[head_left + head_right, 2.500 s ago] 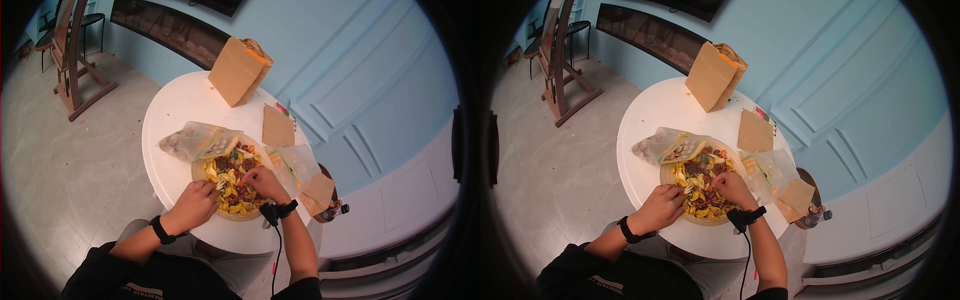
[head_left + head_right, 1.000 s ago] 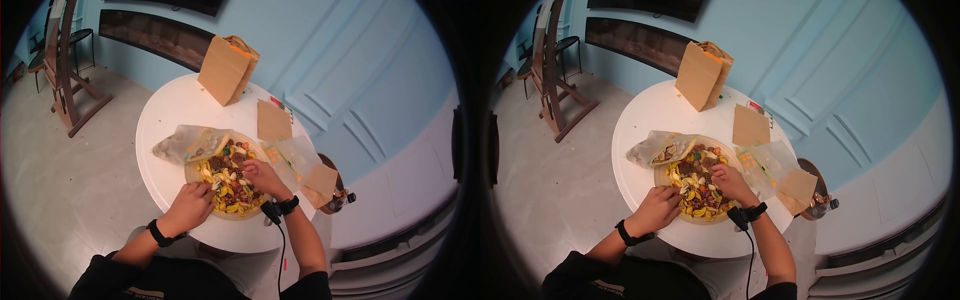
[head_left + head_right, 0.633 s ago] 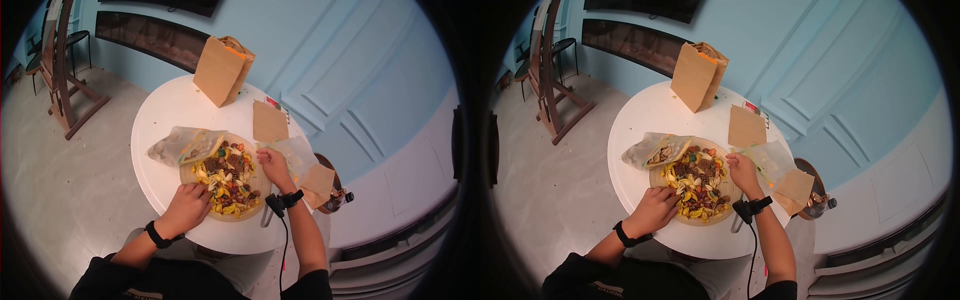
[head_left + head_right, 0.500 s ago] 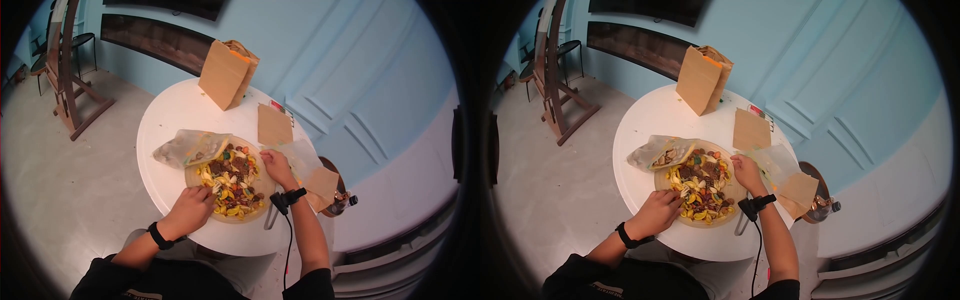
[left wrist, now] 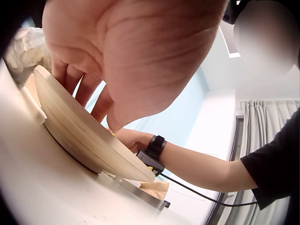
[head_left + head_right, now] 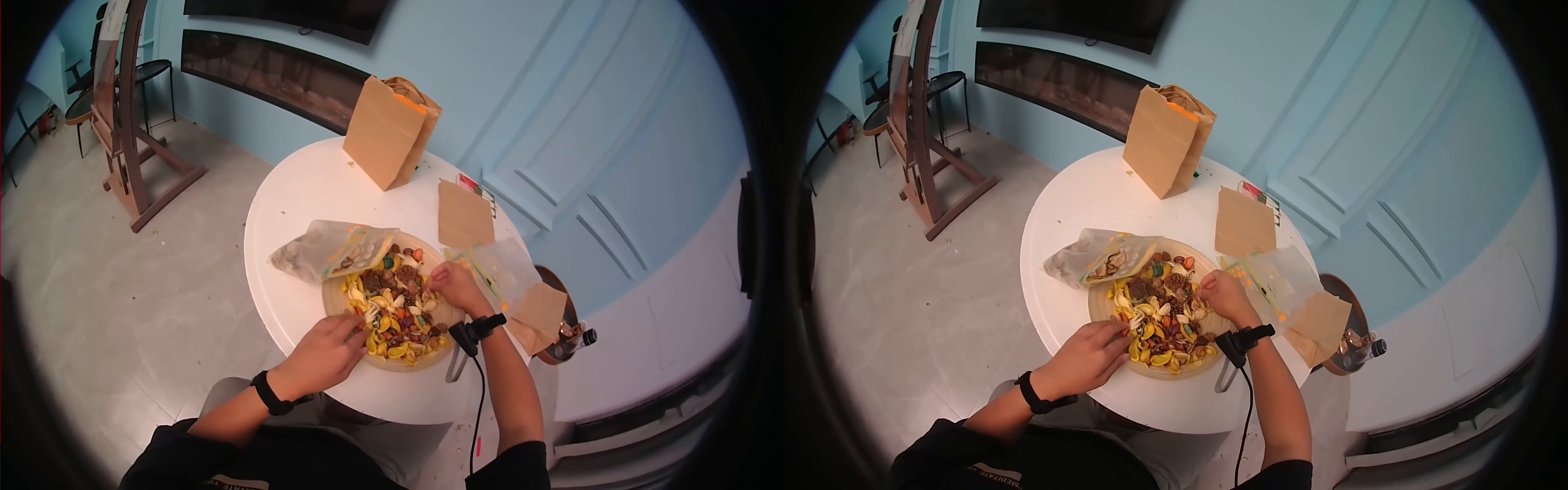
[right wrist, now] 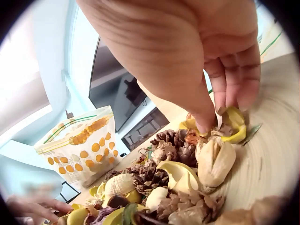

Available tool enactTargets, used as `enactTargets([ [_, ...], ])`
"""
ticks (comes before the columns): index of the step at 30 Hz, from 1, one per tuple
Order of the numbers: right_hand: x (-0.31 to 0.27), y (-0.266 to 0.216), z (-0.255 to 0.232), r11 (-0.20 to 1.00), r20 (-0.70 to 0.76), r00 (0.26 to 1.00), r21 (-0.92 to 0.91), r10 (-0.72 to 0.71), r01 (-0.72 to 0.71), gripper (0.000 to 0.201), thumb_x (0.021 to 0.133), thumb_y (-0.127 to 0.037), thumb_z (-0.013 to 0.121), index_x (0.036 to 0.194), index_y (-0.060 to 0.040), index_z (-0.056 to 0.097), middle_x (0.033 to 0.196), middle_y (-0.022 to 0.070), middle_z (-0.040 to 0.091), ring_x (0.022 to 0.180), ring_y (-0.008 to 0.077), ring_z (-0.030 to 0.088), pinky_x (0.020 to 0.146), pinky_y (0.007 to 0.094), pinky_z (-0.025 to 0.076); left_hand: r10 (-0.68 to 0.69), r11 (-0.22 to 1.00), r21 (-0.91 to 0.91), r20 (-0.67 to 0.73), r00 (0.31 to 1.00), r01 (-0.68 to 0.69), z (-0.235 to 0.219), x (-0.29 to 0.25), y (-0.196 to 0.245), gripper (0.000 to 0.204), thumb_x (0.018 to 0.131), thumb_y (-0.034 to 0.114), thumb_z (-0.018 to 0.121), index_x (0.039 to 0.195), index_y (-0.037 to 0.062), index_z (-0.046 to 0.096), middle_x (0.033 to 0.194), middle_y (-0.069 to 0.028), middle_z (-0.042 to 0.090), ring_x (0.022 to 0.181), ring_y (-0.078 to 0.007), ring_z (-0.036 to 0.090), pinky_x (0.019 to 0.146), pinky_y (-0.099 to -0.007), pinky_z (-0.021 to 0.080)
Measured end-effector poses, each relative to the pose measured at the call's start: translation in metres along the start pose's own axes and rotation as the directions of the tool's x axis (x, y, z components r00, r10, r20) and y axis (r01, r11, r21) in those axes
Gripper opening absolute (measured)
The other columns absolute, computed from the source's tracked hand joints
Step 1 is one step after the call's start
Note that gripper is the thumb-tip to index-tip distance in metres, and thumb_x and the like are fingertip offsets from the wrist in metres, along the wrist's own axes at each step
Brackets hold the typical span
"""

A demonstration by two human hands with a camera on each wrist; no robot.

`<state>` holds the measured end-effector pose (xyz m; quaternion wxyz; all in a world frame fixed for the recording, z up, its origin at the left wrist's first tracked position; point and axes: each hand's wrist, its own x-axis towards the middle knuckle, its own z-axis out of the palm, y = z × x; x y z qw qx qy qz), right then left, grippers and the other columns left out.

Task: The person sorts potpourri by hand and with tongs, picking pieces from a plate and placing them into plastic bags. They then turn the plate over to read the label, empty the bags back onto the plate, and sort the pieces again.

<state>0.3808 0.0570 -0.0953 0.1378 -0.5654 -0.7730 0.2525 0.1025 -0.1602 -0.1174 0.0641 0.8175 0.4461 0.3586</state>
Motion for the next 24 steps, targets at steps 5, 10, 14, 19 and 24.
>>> enactTargets([
  [5, -0.019, -0.037, -0.008, 0.977, -0.097, 0.99, 0.182, -0.097, 0.114, 0.024, 0.089, -0.015, 0.076, 0.106, 0.0016, 0.07, 0.089, 0.0084, 0.074, 0.08, 0.0125, 0.069, 0.073, 0.0267, 0.054, -0.017, 1.0, -0.009, 0.007, 1.0, 0.017, 0.001, 0.0, -0.003, 0.032, 0.094, 0.02, 0.066, 0.118, -0.0009, 0.066, 0.125, -0.0186, 0.06, 0.113, -0.0343, 0.06, 0.098, -0.0421, 0.048],
  [10, -0.033, -0.134, -0.008, 0.827, -0.118, 0.978, 0.523, -0.169, 0.206, 0.028, 0.095, -0.016, 0.07, 0.11, 0.0071, 0.067, 0.092, 0.0079, 0.074, 0.081, 0.0095, 0.068, 0.073, 0.0243, 0.054, -0.047, 0.999, -0.014, -0.001, 0.999, 0.047, 0.002, 0.0, 0.0, 0.032, 0.092, 0.021, 0.067, 0.117, -0.0001, 0.067, 0.124, -0.0177, 0.06, 0.112, -0.0338, 0.059, 0.097, -0.0422, 0.047],
  [14, -0.022, -0.153, 0.006, 0.834, -0.254, 0.93, 0.424, -0.266, 0.354, 0.029, 0.096, -0.018, 0.07, 0.111, 0.0073, 0.068, 0.09, 0.0081, 0.074, 0.081, 0.0091, 0.067, 0.075, 0.0242, 0.054, -0.056, 0.998, -0.012, -0.03, 0.998, 0.056, 0.006, -0.002, 0.0, 0.032, 0.092, 0.021, 0.068, 0.116, -0.0002, 0.067, 0.123, -0.0174, 0.06, 0.113, -0.0334, 0.059, 0.098, -0.0428, 0.046],
  [19, -0.036, -0.108, -0.02, 0.985, -0.06, 0.986, 0.076, -0.153, 0.157, 0.028, 0.093, -0.02, 0.072, 0.109, 0.0029, 0.071, 0.09, 0.0125, 0.076, 0.082, 0.0148, 0.072, 0.075, 0.028, 0.056, -0.069, 0.997, -0.044, -0.054, 0.996, 0.067, 0.011, -0.004, -0.001, 0.031, 0.091, 0.02, 0.068, 0.115, -0.0003, 0.067, 0.123, -0.0166, 0.06, 0.114, -0.0328, 0.058, 0.099, -0.0425, 0.046],
  [24, -0.058, -0.041, -0.022, 0.984, 0.068, 0.998, -0.175, -0.008, 0.02, 0.031, 0.09, -0.024, 0.074, 0.11, 0.0001, 0.072, 0.092, 0.0149, 0.076, 0.084, 0.0237, 0.074, 0.076, 0.0329, 0.056, -0.089, 0.995, -0.053, -0.045, 0.995, 0.086, 0.009, -0.003, -0.001, 0.032, 0.091, 0.02, 0.069, 0.115, -0.0007, 0.067, 0.122, -0.016, 0.06, 0.114, -0.0317, 0.057, 0.099, -0.0422, 0.045],
])
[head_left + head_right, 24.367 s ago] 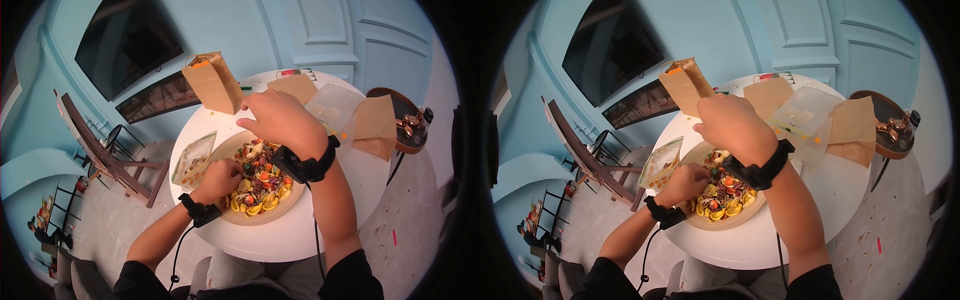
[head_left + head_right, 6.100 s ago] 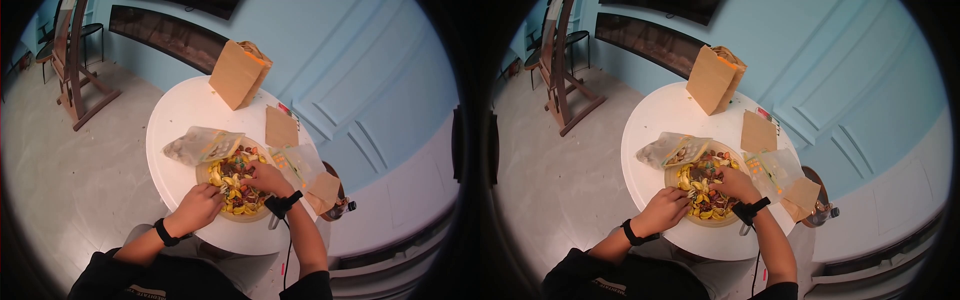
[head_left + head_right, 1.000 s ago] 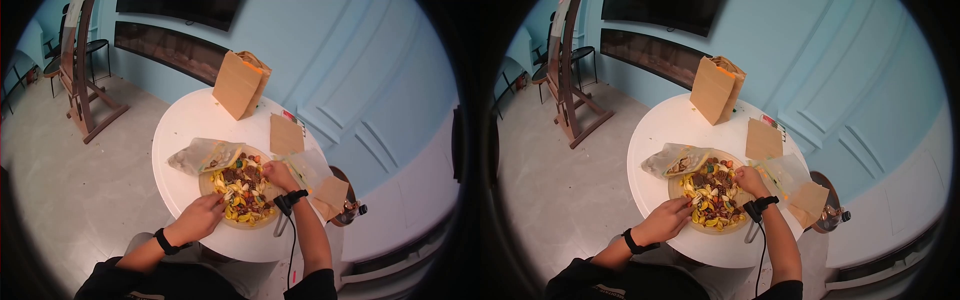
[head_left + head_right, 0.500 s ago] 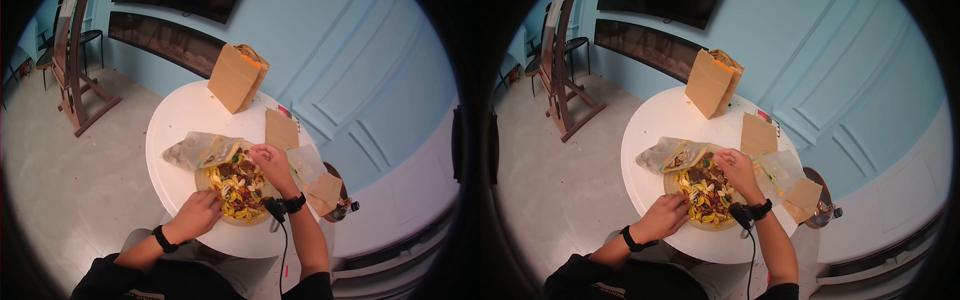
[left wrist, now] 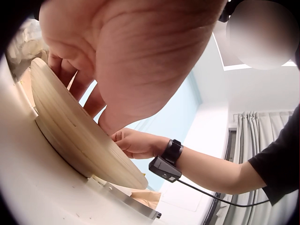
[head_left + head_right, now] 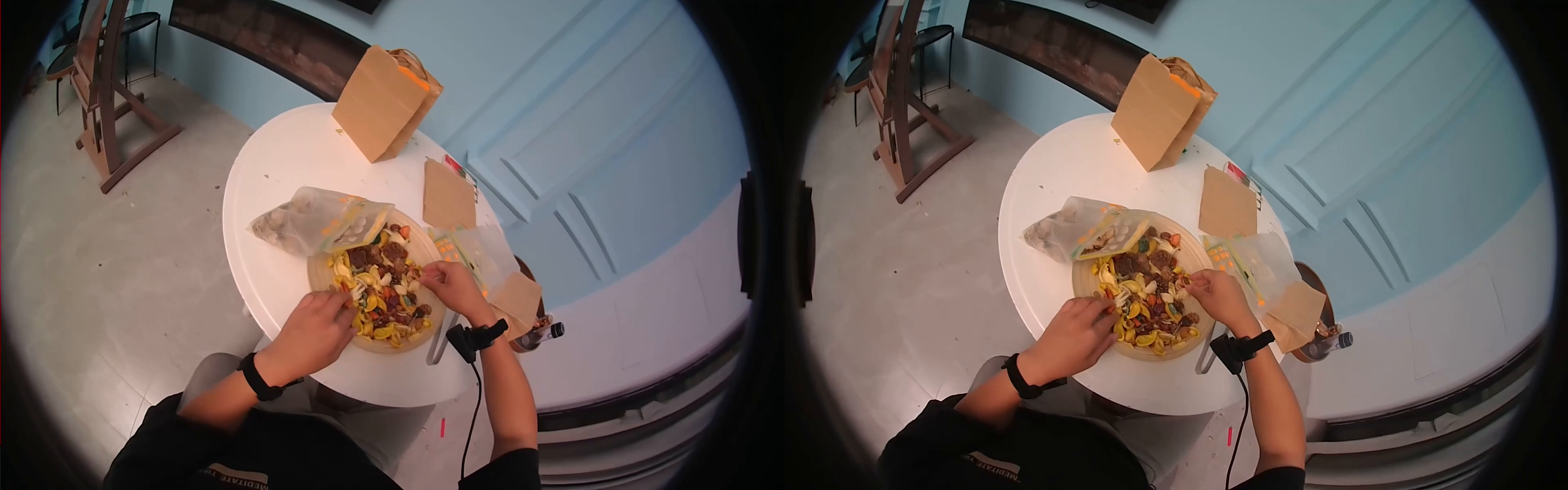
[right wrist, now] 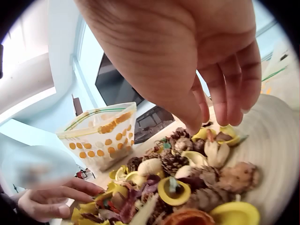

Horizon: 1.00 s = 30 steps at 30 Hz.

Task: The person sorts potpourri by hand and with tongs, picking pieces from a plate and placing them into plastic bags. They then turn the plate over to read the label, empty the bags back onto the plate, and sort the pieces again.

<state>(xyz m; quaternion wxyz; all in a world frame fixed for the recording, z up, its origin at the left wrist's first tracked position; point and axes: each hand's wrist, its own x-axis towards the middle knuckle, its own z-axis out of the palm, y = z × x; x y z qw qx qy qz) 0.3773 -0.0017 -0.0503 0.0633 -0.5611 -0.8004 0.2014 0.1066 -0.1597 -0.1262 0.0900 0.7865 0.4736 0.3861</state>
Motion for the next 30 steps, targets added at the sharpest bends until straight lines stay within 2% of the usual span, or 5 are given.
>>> enactTargets([
  [12, 0.016, -0.011, 0.027, 0.973, -0.016, 1.0, -0.229, -0.02, 0.016, 0.021, 0.089, -0.026, 0.07, 0.101, -0.0097, 0.076, 0.089, 0.0101, 0.075, 0.083, 0.0298, 0.072, 0.075, 0.039, 0.056, 0.016, 1.0, -0.023, 0.009, 1.0, -0.016, -0.002, -0.003, -0.001, 0.034, 0.09, 0.021, 0.069, 0.115, -0.0015, 0.066, 0.125, -0.0178, 0.059, 0.115, -0.0341, 0.058, 0.101, -0.0431, 0.045],
  [17, 0.016, 0.002, 0.031, 0.998, -0.08, 0.997, -0.062, 0.002, -0.007, 0.014, 0.089, -0.019, 0.071, 0.096, -0.0068, 0.075, 0.085, 0.0116, 0.074, 0.08, 0.0289, 0.072, 0.073, 0.0378, 0.055, 0.042, 0.999, -0.006, 0.025, 0.999, -0.042, -0.005, -0.002, -0.002, 0.035, 0.09, 0.022, 0.069, 0.114, -0.0026, 0.066, 0.125, -0.0186, 0.059, 0.115, -0.0336, 0.058, 0.101, -0.0428, 0.045],
  [23, 0.011, -0.002, 0.023, 0.969, -0.253, 0.965, 0.209, -0.073, 0.128, 0.015, 0.093, -0.015, 0.072, 0.095, -0.0008, 0.073, 0.081, 0.0066, 0.073, 0.07, 0.0128, 0.067, 0.065, 0.0268, 0.053, 0.051, 0.999, 0.005, 0.028, 0.998, -0.051, -0.004, -0.002, -0.002, 0.035, 0.09, 0.022, 0.07, 0.115, -0.0017, 0.066, 0.126, -0.0183, 0.058, 0.115, -0.0343, 0.057, 0.1, -0.043, 0.045],
  [26, 0.005, -0.058, 0.006, 0.818, -0.205, 0.977, 0.57, 0.055, 0.074, 0.017, 0.095, -0.016, 0.071, 0.103, -0.0004, 0.071, 0.086, 0.0015, 0.071, 0.071, 0.0072, 0.063, 0.062, 0.0211, 0.05, 0.046, 0.999, -0.017, 0.024, 0.999, -0.045, -0.001, -0.004, -0.004, 0.034, 0.09, 0.022, 0.07, 0.113, -0.0013, 0.066, 0.126, -0.0182, 0.058, 0.115, -0.0346, 0.058, 0.1, -0.0433, 0.045],
  [30, 0.017, -0.111, 0.003, 0.672, -0.177, 0.984, 0.73, 0.011, 0.124, 0.025, 0.096, -0.017, 0.07, 0.114, -0.0001, 0.067, 0.093, 0.0016, 0.071, 0.074, 0.0059, 0.062, 0.061, 0.0185, 0.049, 0.046, 0.999, -0.03, 0.011, 0.999, -0.045, 0.001, -0.007, -0.006, 0.033, 0.089, 0.023, 0.071, 0.112, -0.0006, 0.066, 0.127, -0.0183, 0.058, 0.114, -0.0347, 0.058, 0.099, -0.0435, 0.046],
])
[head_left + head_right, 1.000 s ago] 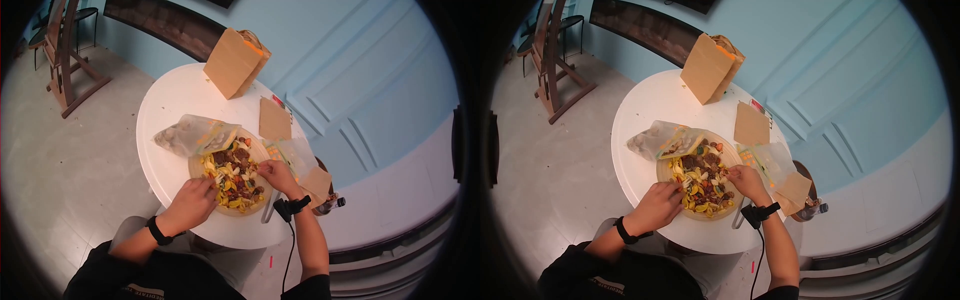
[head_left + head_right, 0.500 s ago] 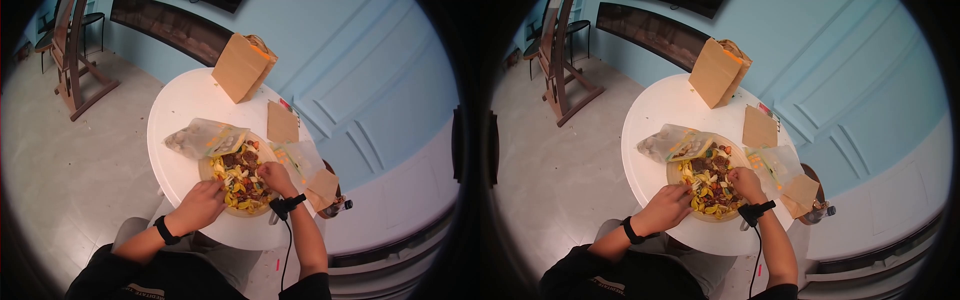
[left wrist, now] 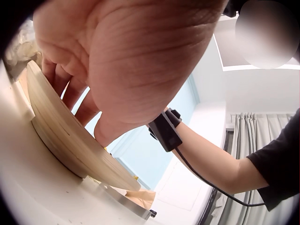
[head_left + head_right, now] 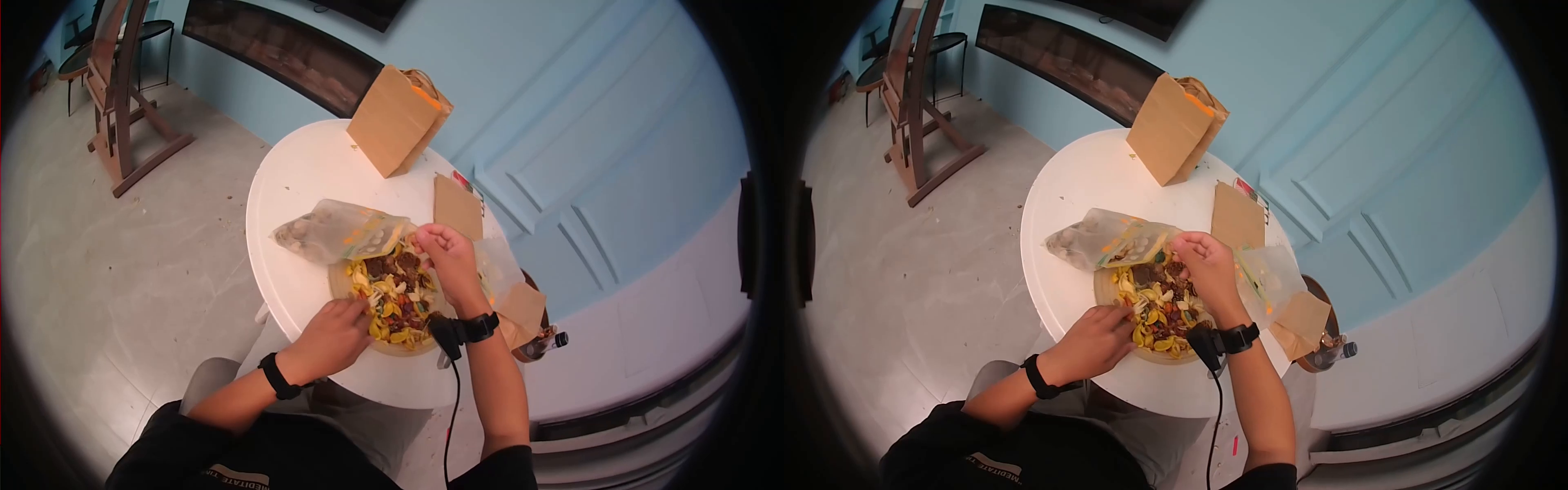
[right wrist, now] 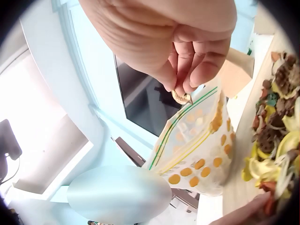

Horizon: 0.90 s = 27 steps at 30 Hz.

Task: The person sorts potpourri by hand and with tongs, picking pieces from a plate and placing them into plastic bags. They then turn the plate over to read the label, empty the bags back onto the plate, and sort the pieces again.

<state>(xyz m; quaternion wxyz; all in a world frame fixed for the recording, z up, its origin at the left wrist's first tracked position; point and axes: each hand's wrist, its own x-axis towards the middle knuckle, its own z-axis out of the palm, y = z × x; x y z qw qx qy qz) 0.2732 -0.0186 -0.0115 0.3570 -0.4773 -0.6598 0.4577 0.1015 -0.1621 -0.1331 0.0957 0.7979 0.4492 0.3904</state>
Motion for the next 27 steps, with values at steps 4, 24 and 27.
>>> enactTargets([
  [4, 0.011, -0.006, 0.011, 0.991, 0.015, 0.999, -0.133, -0.03, 0.032, 0.032, 0.095, -0.02, 0.071, 0.118, 0.0012, 0.066, 0.095, 0.0029, 0.072, 0.079, 0.0073, 0.065, 0.064, 0.0206, 0.051, 0.002, 1.0, -0.018, -0.031, 1.0, -0.002, 0.004, -0.002, -0.002, 0.034, 0.089, 0.023, 0.071, 0.113, -0.0004, 0.066, 0.127, -0.0181, 0.058, 0.114, -0.0345, 0.058, 0.098, -0.0431, 0.046],
  [24, -0.025, 0.067, -0.053, 0.642, 0.201, 0.967, -0.765, 0.156, 0.055, 0.045, 0.084, -0.025, 0.081, 0.118, -0.0003, 0.064, 0.096, 0.0157, 0.07, 0.088, 0.0319, 0.069, 0.08, 0.0369, 0.055, -0.035, 0.999, -0.021, 0.057, 0.998, 0.036, -0.005, 0.004, 0.003, 0.039, 0.089, 0.026, 0.071, 0.119, 0.0003, 0.065, 0.128, -0.0176, 0.057, 0.115, -0.0338, 0.057, 0.099, -0.043, 0.045],
  [27, -0.013, 0.076, -0.054, 0.869, 0.104, 0.986, -0.491, 0.132, -0.064, 0.034, 0.09, -0.017, 0.076, 0.117, 0.0012, 0.064, 0.094, 0.0104, 0.07, 0.082, 0.0202, 0.069, 0.072, 0.0309, 0.057, -0.024, 0.999, -0.021, 0.029, 0.999, 0.025, -0.005, 0.003, 0.002, 0.039, 0.09, 0.026, 0.071, 0.119, 0.0, 0.065, 0.128, -0.0178, 0.057, 0.113, -0.0342, 0.058, 0.098, -0.0428, 0.045],
])
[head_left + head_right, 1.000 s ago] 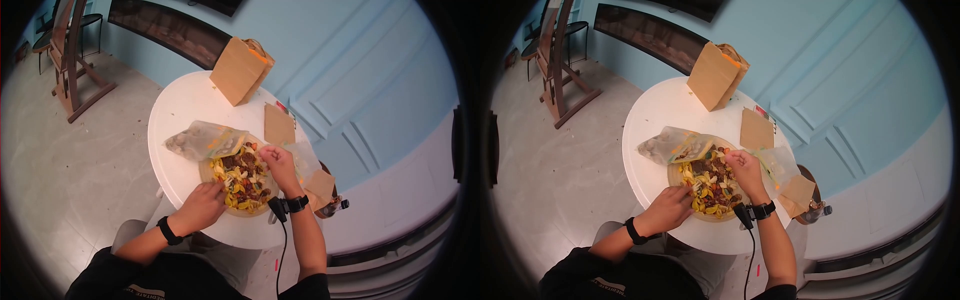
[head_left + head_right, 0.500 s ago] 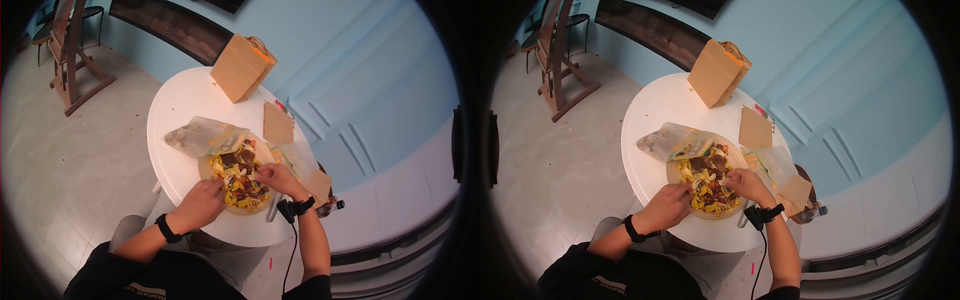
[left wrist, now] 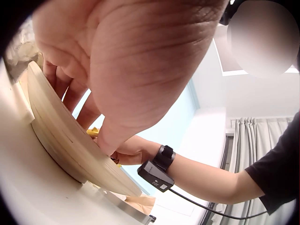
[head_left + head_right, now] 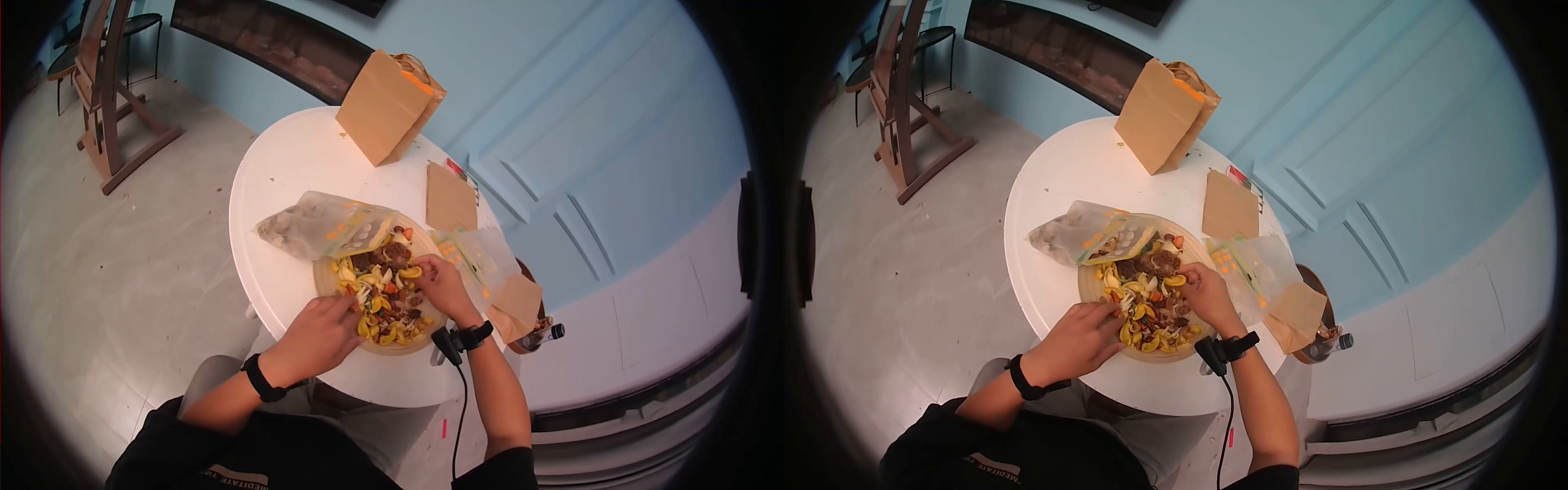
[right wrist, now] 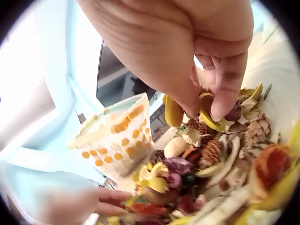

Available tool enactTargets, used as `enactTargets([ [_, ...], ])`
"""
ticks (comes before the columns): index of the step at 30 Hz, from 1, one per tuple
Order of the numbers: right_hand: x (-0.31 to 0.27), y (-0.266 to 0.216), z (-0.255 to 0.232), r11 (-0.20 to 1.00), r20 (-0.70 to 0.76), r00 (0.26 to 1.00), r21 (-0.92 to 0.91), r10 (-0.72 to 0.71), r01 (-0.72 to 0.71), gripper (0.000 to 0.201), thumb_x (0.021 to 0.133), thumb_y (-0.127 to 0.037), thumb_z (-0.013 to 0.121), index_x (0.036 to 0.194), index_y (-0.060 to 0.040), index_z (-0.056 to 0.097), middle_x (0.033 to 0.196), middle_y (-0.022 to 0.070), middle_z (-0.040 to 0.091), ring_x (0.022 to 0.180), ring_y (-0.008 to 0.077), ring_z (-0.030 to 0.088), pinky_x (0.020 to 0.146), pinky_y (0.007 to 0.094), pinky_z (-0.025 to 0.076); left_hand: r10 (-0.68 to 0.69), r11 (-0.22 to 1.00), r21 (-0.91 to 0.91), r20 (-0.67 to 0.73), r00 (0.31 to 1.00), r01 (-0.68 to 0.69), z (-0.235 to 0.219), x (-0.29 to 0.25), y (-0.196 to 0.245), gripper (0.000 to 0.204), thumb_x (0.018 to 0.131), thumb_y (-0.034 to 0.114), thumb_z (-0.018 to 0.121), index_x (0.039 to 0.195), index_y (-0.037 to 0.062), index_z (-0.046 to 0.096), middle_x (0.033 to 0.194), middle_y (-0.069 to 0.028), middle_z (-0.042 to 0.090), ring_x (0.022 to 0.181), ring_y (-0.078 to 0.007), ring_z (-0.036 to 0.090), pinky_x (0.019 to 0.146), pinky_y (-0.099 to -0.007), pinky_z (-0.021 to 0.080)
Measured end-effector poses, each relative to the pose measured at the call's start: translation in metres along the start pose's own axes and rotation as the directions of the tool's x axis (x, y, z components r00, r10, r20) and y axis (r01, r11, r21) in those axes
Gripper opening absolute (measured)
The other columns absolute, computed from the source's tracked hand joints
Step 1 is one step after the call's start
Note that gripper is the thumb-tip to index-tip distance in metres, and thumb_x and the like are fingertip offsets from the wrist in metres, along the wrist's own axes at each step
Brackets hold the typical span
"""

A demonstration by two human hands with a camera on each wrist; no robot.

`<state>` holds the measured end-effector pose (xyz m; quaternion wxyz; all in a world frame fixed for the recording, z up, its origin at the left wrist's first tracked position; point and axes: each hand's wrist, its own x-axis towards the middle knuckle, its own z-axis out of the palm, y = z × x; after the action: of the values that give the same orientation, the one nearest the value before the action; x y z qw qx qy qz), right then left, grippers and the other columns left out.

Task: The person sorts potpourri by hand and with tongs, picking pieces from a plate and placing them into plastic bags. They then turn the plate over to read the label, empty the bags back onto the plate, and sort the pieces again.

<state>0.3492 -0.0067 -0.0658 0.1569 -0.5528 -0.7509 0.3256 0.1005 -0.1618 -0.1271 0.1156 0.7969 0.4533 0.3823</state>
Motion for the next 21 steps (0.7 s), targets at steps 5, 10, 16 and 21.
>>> enactTargets([
  [5, 0.003, -0.007, -0.007, 0.944, -0.11, 0.993, 0.329, 0.039, -0.001, 0.034, 0.096, -0.012, 0.069, 0.127, 0.0, 0.06, 0.097, 0.0039, 0.068, 0.08, 0.0093, 0.065, 0.068, 0.0242, 0.056, 0.002, 1.0, 0.02, 0.012, 1.0, -0.002, -0.001, 0.001, 0.0, 0.039, 0.09, 0.026, 0.071, 0.118, -0.0002, 0.065, 0.128, -0.0178, 0.057, 0.114, -0.0338, 0.058, 0.098, -0.0421, 0.045],
  [10, -0.007, 0.011, -0.021, 0.997, -0.169, 0.983, -0.036, -0.076, 0.071, 0.032, 0.093, -0.014, 0.072, 0.121, -0.0005, 0.065, 0.094, 0.005, 0.07, 0.081, 0.01, 0.064, 0.069, 0.0248, 0.054, -0.013, 0.999, 0.03, 0.039, 0.999, 0.012, -0.004, 0.003, 0.003, 0.04, 0.09, 0.028, 0.071, 0.119, -0.0002, 0.065, 0.129, -0.0178, 0.057, 0.114, -0.033, 0.058, 0.098, -0.0418, 0.045],
  [16, -0.02, 0.02, -0.03, 0.965, 0.045, 0.997, -0.258, 0.062, -0.048, 0.029, 0.087, -0.018, 0.077, 0.109, -0.0005, 0.071, 0.092, 0.0112, 0.072, 0.079, 0.0187, 0.07, 0.072, 0.0321, 0.055, -0.009, 0.999, 0.033, 0.013, 1.0, 0.009, -0.003, 0.003, 0.003, 0.038, 0.089, 0.026, 0.072, 0.115, -0.0012, 0.065, 0.126, -0.0177, 0.058, 0.115, -0.0313, 0.057, 0.1, -0.0414, 0.043],
  [21, -0.023, 0.025, -0.021, 0.941, 0.022, 0.999, -0.339, 0.024, -0.015, 0.033, 0.086, -0.023, 0.079, 0.111, -0.0038, 0.071, 0.092, 0.0108, 0.071, 0.082, 0.0234, 0.071, 0.075, 0.0336, 0.055, -0.025, 0.999, 0.025, 0.031, 0.999, 0.025, -0.003, 0.002, 0.004, 0.04, 0.091, 0.027, 0.071, 0.12, 0.0006, 0.065, 0.13, -0.0185, 0.057, 0.119, -0.0337, 0.056, 0.101, -0.0423, 0.044],
])
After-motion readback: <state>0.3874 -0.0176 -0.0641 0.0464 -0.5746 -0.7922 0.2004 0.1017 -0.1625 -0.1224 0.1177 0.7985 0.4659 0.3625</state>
